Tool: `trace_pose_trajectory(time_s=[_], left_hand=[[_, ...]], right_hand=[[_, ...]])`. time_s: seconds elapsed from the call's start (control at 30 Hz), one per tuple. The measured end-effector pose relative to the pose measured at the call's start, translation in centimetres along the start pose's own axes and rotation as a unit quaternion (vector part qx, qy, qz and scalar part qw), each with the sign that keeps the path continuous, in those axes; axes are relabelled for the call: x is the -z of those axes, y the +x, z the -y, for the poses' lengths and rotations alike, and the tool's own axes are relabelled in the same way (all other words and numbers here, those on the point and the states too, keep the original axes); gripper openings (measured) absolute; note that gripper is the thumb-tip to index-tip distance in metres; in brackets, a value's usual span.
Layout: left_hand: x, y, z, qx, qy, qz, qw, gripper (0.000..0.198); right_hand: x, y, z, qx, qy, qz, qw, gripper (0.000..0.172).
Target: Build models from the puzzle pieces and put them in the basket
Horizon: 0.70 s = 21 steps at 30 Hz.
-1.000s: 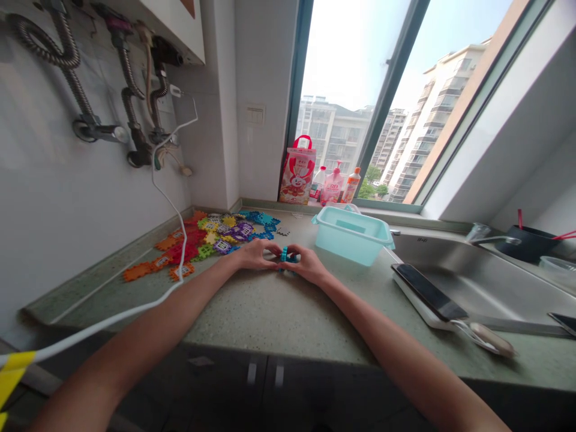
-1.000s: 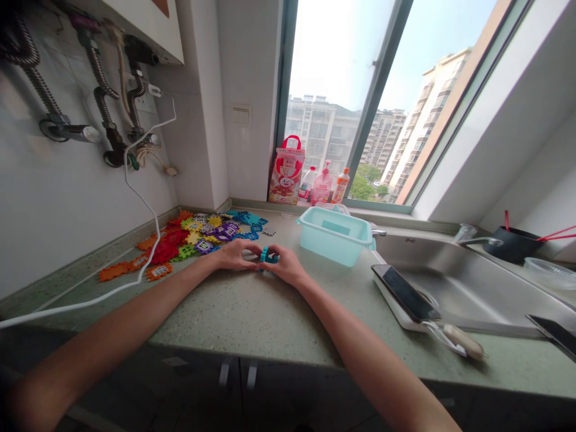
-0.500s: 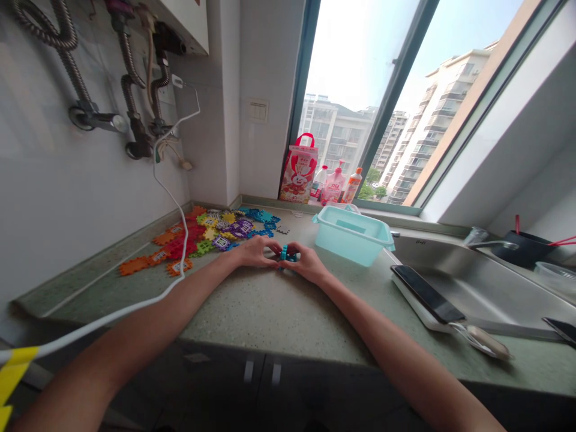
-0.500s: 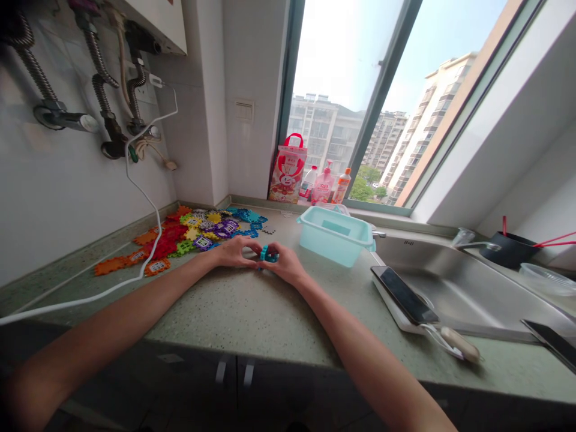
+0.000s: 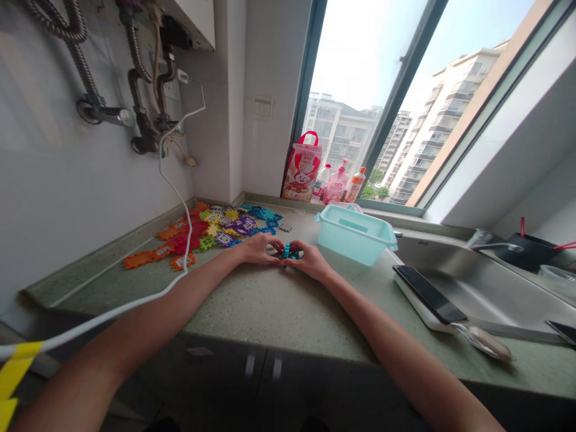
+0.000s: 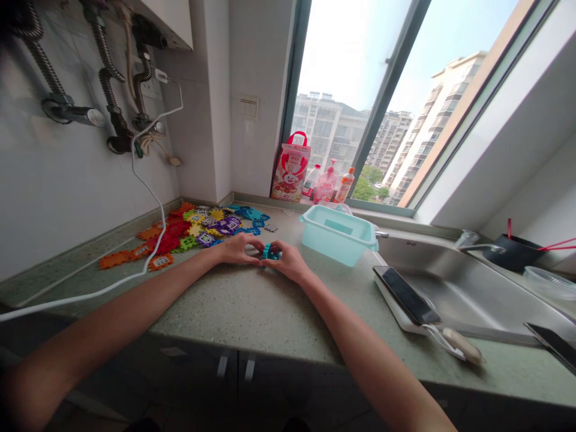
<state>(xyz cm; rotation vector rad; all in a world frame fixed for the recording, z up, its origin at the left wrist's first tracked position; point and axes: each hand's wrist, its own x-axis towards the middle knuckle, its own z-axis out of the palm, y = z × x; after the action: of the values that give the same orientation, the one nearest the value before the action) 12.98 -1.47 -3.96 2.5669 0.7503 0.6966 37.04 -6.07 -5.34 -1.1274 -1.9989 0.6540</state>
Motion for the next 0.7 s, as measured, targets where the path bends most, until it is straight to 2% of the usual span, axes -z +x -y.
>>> trace_pose_trajectory(time_s=[0.13,0.2,0.3,0.4,0.5,0.7], left_hand=[[0.2,-0.1,0.1,-0.007,0.027,0.001,1.000,0.044],[0.5,-0.3,0.1,-0.009,0.053,-0.005,0.999,0.050],[1.0,-0.6,0.0,-0.007,0.071,-0.023,0.997,0.055],[1.0,-0.6,-0.6,-0.001,0.048,-0.060,0.997,0.053],[0.5,-0.2,-1.5,-0.001,0.018,-0.090,0.996,0.047],[-0.5,0.4,-2.1,-0.010,0.004,-0.096,0.995,0.032]], right_hand=[[0.5,0.0,-0.6,-0.009,0.027,0.023,0.999,0.068],[1.1,0.0,-1.0,-0.011,0.046,0.028,0.998,0.073],[1.9,0.0,-1.2,-0.007,0.048,0.020,0.999,0.063],[2.1,0.0,-1.0,0.007,0.030,0.019,0.999,0.053],[1.8,-0.1,-0.7,0.028,0.019,0.030,0.999,0.051],[1.0,-0.1,-0.6,0.039,0.030,0.031,0.998,0.048]])
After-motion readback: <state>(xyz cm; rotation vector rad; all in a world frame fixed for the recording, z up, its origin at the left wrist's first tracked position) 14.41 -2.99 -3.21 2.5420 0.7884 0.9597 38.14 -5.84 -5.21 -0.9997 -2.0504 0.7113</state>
